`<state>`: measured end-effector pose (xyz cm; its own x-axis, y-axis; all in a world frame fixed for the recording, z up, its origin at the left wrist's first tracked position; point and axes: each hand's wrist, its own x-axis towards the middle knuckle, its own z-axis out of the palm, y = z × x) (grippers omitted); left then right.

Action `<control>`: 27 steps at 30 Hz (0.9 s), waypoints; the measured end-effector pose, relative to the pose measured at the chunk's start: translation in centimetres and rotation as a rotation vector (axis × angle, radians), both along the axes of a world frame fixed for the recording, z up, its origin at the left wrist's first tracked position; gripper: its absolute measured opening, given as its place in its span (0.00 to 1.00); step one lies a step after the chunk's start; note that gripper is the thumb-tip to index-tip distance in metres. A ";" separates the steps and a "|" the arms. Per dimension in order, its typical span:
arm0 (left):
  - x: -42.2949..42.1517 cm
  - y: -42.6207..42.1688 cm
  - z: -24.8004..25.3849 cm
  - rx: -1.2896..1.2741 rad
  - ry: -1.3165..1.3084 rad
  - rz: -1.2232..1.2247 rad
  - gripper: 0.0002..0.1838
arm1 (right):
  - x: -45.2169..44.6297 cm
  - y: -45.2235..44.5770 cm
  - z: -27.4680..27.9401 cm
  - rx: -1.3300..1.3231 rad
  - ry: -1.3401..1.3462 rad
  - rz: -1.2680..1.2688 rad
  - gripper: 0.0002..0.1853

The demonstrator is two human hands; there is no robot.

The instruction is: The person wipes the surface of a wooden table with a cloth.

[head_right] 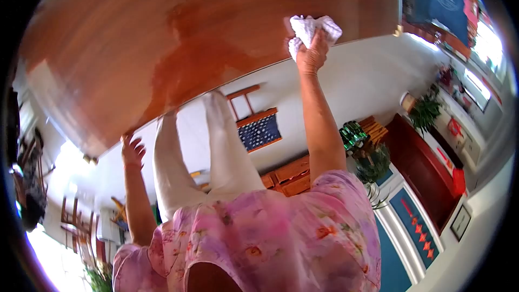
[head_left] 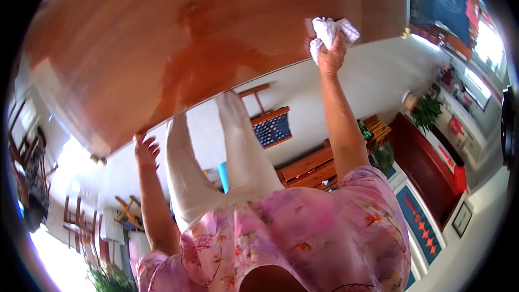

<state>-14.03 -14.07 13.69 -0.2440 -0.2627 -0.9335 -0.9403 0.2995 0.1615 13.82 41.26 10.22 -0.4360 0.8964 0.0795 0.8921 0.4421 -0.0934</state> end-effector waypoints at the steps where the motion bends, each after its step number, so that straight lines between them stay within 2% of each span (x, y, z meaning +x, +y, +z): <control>1: 0.0 0.0 0.0 -0.006 0.013 -0.025 0.32 | -1.4 -2.1 0.2 0.020 -0.009 0.017 0.40; 5: 0.0 -0.3 -0.1 0.057 0.019 -0.019 0.32 | -7.4 -10.9 2.0 -0.042 -0.041 0.057 0.37; 9: -0.5 -0.9 0.1 0.143 0.003 -0.025 0.31 | -12.2 -18.5 2.9 -0.012 -0.004 0.207 0.35; 15: 0.4 -4.9 0.9 0.242 0.109 0.061 0.25 | -18.2 -30.4 3.8 -0.136 -0.094 0.352 0.35; 21: 0.3 -13.8 0.5 -0.019 0.287 0.262 0.23 | -24.6 -41.2 4.8 -0.216 -0.125 0.675 0.34; 25: -2.8 -16.8 -0.2 -0.203 0.470 0.316 0.22 | -27.9 -46.5 3.4 -0.147 0.038 0.914 0.22; 27: -4.3 -18.7 -1.2 -0.252 0.575 0.268 0.23 | -30.3 -49.3 3.5 -0.256 0.177 1.049 0.17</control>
